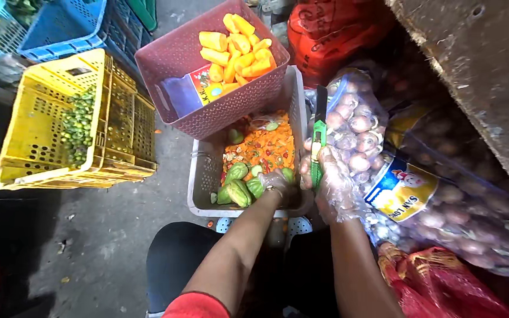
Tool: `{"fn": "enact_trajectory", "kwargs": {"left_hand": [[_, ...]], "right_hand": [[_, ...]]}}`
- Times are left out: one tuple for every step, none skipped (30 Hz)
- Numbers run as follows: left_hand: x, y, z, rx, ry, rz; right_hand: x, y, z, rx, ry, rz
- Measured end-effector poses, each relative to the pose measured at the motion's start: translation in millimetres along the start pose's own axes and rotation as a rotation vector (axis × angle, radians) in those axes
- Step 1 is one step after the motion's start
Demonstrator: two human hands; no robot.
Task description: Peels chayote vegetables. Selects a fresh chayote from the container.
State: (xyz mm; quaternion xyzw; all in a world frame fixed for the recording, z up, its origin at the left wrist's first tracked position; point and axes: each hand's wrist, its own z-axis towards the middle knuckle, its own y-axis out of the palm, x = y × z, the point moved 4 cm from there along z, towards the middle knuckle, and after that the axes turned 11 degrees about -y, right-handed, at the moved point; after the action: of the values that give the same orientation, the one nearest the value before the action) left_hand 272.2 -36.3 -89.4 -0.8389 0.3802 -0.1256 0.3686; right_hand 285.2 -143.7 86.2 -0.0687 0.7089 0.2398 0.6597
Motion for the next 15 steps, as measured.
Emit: {"fn": "enact_trajectory", "kwargs": {"left_hand": [[-4, -8, -5, -0.006, 0.019, -0.023], [-10, -19, -12, -0.017, 0.045, -0.071], [-19, -33, -20, -0.042, 0.079, -0.175], [-29, -44, -25, -0.067, 0.125, -0.323], [-42, -52, -27, -0.107, 0.18, -0.487], [-57, -59, -33, -0.185, 0.244, -0.67], [-74, -64, -45, -0.293, 0.308, -0.897], [-91, -68, -62, -0.392, 0.346, -1.119], [-106, -72, -82, -0.455, 0.36, -1.309], [-120, -73, -99, -0.525, 0.396, -1.467], [-134, -72, -113, -0.594, 0.451, -1.574], [-148, -70, -126, -0.612, 0.476, -1.634], [-163, -66, -135, -0.588, 0.472, -1.659], [-178, -62, -143, -0.52, 0.44, -1.64], [-192, -58, -149, -0.413, 0.392, -1.545]], "right_hand": [[-1, -2, 0, 0.006, -0.007, 0.01], [-3, -3, -1, 0.017, -0.01, 0.021], [-5, -5, -1, 0.028, -0.013, 0.03], [-8, -7, -2, 0.048, -0.022, 0.042], [-11, -9, -2, 0.06, -0.03, 0.052], [-12, -12, -3, 0.069, -0.03, 0.069], [-12, -14, -4, 0.075, -0.034, 0.09], [-12, -16, -5, 0.076, -0.03, 0.115], [-13, -16, -7, 0.078, -0.033, 0.142], [-12, -17, -8, 0.072, -0.034, 0.156], [-11, -17, -10, 0.056, -0.033, 0.152], [-9, -17, -12, 0.044, -0.031, 0.139], [-6, -16, -14, 0.019, -0.025, 0.107], [-3, -13, -18, -0.02, -0.004, 0.042], [4, -9, -23, -0.065, 0.022, -0.049]]}}
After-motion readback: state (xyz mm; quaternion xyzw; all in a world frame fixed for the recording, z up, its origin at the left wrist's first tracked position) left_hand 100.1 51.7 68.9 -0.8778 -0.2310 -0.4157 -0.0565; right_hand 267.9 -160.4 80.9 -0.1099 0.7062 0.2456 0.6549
